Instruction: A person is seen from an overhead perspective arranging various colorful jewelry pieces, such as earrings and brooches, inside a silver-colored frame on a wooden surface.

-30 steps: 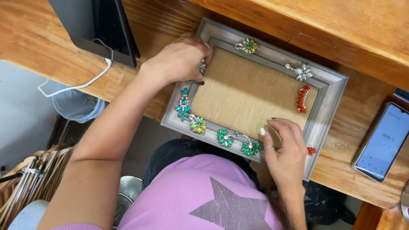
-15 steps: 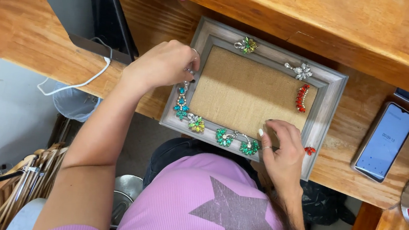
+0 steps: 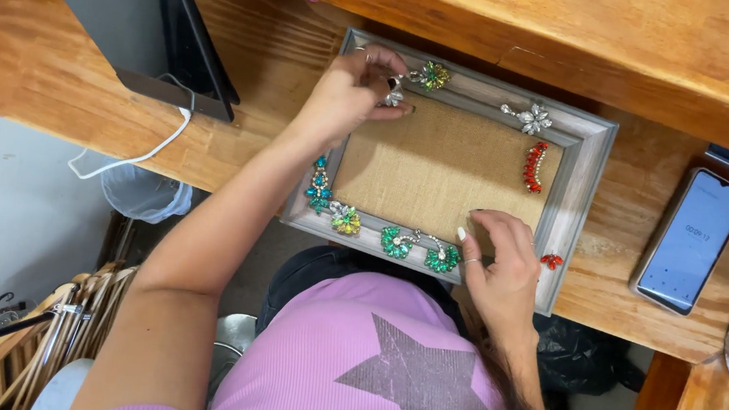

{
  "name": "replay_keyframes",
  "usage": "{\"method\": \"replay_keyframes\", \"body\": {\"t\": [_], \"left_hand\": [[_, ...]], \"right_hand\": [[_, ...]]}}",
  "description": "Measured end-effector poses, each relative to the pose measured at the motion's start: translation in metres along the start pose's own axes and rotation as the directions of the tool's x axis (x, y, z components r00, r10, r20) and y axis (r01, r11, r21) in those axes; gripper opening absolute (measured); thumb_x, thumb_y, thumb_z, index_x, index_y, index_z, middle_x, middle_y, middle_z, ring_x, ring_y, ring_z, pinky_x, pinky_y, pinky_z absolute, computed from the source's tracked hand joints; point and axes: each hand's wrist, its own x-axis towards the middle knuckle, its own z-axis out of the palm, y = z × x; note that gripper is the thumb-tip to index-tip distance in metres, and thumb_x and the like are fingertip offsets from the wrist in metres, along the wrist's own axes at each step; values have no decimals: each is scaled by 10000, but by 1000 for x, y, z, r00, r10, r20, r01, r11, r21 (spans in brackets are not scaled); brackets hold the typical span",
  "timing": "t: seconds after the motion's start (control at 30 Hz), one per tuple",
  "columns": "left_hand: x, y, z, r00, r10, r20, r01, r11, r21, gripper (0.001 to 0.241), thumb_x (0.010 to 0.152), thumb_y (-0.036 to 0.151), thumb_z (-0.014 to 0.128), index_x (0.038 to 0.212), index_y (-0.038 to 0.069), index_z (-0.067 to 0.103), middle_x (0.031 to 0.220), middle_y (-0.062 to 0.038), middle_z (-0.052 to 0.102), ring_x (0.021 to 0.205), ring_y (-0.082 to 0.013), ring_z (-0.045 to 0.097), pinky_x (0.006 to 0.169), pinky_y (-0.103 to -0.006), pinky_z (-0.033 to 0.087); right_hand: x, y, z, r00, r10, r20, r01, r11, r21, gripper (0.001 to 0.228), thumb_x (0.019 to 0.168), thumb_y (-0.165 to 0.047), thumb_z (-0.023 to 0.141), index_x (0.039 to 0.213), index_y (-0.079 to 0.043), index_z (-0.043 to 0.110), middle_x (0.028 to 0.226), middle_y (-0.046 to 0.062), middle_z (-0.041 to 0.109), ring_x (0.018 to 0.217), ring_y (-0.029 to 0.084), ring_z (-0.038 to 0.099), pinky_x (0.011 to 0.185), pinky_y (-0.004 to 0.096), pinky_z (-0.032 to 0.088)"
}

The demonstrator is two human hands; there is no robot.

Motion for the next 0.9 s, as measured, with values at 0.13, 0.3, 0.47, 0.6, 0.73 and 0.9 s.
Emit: {"method": "replay_keyframes", "body": {"t": [0.13, 0.3, 0.47, 0.6, 0.73, 0.9], "left_hand": [[6, -35, 6, 992, 114, -61, -99, 975, 199, 307, 901, -74, 561, 1164, -3, 702, 1074, -275, 650, 936, -357, 759, 789, -424, 707], [-26, -18, 5, 996, 59, -70, -5, 799, 602, 356, 810, 107, 701, 1158, 166, 744, 955, -107, 768, 904, -252, 774, 802, -413, 664], [-15, -47, -6, 995, 78, -62, -12, 713, 701, 269, 821, 145, 710, 1082, 199, 741, 861, -31, 769, 816, -176, 765, 764, -365, 634], [-18, -37, -2, 994, 77, -77, 3, 685, 728, 259, 838, 235, 742, 1097, 244, 733, 901, -12, 759, 833, -152, 752, 764, -359, 625], [-14, -33, 6, 988, 137, -73, -33, 642, 766, 273, 839, 198, 730, 1112, 187, 744, 946, -67, 760, 905, -276, 763, 816, -454, 604], [-23, -11, 20, 986, 166, -35, -54, 500, 864, 321, 869, 174, 724, 1188, 205, 744, 1137, -136, 686, 1020, -405, 722, 903, -521, 580]], "right_hand": [[-1, 0, 3, 997, 58, -52, -60, 998, -35, 192, 951, -88, 738, 1139, -51, 723, 1091, 104, 683, 1085, 336, 677, 875, 433, 571], [-2, 0, 2, 996, 73, -45, -75, 997, -37, 203, 946, -100, 749, 1145, -65, 728, 1096, 98, 690, 1076, 332, 681, 894, 428, 566], [3, -3, -4, 996, 86, -34, -87, 996, -17, 216, 958, -107, 738, 1171, -70, 725, 1094, 100, 696, 1054, 332, 696, 882, 432, 574], [10, -7, -13, 995, 93, -21, -93, 996, -10, 231, 955, -79, 740, 1185, -56, 728, 1084, 118, 705, 1024, 340, 712, 866, 442, 581], [20, 4, -27, 995, 90, -41, -91, 995, -29, 245, 931, -55, 757, 1175, -55, 738, 1023, 119, 710, 953, 325, 728, 860, 422, 581], [59, 74, -50, 994, 67, -82, -82, 979, -187, 194, 997, -90, 806, 1186, -85, 767, 984, 92, 720, 931, 288, 731, 855, 387, 571]]}}
